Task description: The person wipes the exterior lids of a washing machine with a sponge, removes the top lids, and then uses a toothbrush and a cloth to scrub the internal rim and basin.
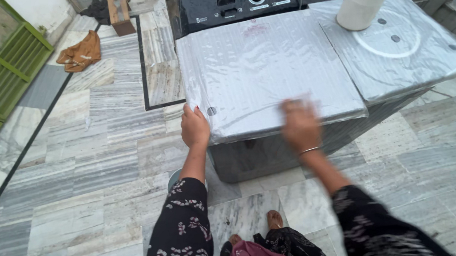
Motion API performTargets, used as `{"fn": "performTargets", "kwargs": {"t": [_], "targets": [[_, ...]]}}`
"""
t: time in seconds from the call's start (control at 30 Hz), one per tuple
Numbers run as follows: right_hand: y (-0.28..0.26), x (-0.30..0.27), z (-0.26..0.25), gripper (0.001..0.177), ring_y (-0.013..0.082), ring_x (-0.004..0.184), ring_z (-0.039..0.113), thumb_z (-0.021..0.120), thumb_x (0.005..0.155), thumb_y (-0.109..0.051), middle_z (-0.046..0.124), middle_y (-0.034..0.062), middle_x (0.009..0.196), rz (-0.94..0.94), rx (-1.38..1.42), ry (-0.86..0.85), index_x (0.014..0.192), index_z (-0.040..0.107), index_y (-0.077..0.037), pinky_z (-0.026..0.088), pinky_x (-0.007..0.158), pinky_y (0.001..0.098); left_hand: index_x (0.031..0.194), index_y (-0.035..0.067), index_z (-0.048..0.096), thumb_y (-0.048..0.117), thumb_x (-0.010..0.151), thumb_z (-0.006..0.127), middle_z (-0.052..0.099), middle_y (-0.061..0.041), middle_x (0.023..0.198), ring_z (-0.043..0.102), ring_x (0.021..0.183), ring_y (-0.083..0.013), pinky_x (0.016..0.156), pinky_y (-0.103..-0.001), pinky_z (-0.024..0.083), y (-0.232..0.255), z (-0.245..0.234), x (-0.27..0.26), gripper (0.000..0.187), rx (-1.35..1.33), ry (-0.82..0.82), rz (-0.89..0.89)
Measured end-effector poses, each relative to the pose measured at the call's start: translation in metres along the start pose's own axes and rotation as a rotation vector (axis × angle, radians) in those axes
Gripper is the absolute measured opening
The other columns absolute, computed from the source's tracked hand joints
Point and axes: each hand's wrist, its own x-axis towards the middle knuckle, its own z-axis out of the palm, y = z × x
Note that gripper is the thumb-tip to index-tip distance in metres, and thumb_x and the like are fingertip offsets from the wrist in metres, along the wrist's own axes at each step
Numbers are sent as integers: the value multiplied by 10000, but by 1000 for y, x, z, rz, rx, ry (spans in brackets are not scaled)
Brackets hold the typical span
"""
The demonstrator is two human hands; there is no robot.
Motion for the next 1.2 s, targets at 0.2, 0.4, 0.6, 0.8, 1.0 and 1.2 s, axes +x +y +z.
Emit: {"fn": "performTargets", "kwargs": {"t": [0.2,0.4,0.6,0.8,1.0,1.2], "targets": [[116,34,29,312,464,1434,458,527,1022,-111,587,257,1444,82,-154,7,1270,617,57,269,1257,575,1417,60,481,326,1033,476,657,-188,1219,644,1120,-387,871,-531,538,3,9,-3,466,68,109,62],[-87,40,88,531,440,1437,386,550,924,-154,484,299,1483,-159,401,-163,1405,504,68,262,1203,531,1419,35,485,304,1026,474,650,-196,1237,638,1114,-393,857,-534,523,-7,17,4,475,34,122,90],[-128,94,94,467,343,1439,436,505,964,-179,547,144,1451,-431,232,-363,1414,525,-55,304,1166,559,1364,137,556,357,1062,406,689,-133,1235,644,1156,-358,928,-624,456,-15,5,8,402,57,-50,-40],[97,148,113,491,406,1448,390,444,1033,-158,471,221,1535,-4,52,-136,1493,465,11,282,1194,536,1572,111,374,364,996,446,419,-161,1572,414,1406,-315,1135,-618,238,2,-5,3,633,142,134,262],[140,91,48,533,497,1443,343,498,1018,-199,431,333,1516,21,-118,-116,1442,452,120,227,1232,533,1568,99,336,423,1015,451,299,-89,1656,232,1537,-213,1237,-527,111,54,24,22,651,344,-66,533],[23,117,70,517,388,1477,377,524,972,-195,472,246,1526,-212,277,-229,1447,494,7,270,1243,476,1573,95,381,359,1008,463,369,-65,1643,302,1522,-188,1248,-496,154,104,73,54,629,329,42,625]]}}
